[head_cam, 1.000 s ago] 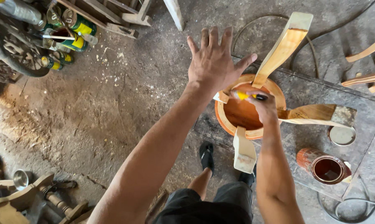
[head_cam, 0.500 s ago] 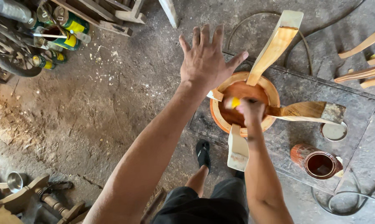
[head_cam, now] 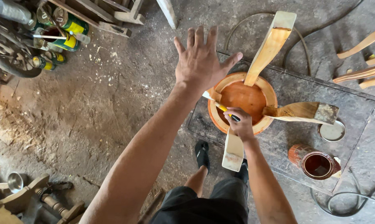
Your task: The person paints wooden stools by hand with a brush and a container of liquid finish.
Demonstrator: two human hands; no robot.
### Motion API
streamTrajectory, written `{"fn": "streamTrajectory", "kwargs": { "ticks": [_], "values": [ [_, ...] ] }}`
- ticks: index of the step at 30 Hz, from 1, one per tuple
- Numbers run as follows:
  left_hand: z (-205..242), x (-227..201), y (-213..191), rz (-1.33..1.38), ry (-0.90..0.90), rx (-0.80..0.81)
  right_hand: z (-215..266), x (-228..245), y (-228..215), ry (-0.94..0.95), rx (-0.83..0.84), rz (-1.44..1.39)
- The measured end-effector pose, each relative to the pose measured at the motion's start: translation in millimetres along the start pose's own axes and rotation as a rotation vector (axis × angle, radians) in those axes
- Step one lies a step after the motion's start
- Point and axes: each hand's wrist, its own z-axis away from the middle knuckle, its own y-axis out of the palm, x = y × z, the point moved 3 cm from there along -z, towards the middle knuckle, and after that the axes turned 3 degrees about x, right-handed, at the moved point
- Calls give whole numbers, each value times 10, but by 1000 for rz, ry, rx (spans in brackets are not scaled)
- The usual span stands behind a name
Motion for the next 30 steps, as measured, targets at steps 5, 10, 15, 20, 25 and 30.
{"fn": "streamTrajectory", "kwargs": {
  "ticks": [5,10,15,20,25,30],
  "values": [
    [44,-5,37,-8,-7,-3,18,-5,42,1,61,-25],
    [106,-21,9,18,-13,-28,130,-319,63,461,20,-129],
    [89,-16,-11,0,-19,11,-9,-609,-74,697,-64,-666],
    [59,-20,9,4,-8,-50,-146,-685,-211,717,236,-184],
    [65,-11,30,10,-6,-58,-193,-638,-56,500,157,196],
    [53,20,16,6,-11,-21,-150,-510,-40,158,-309,395]
  ]
}}
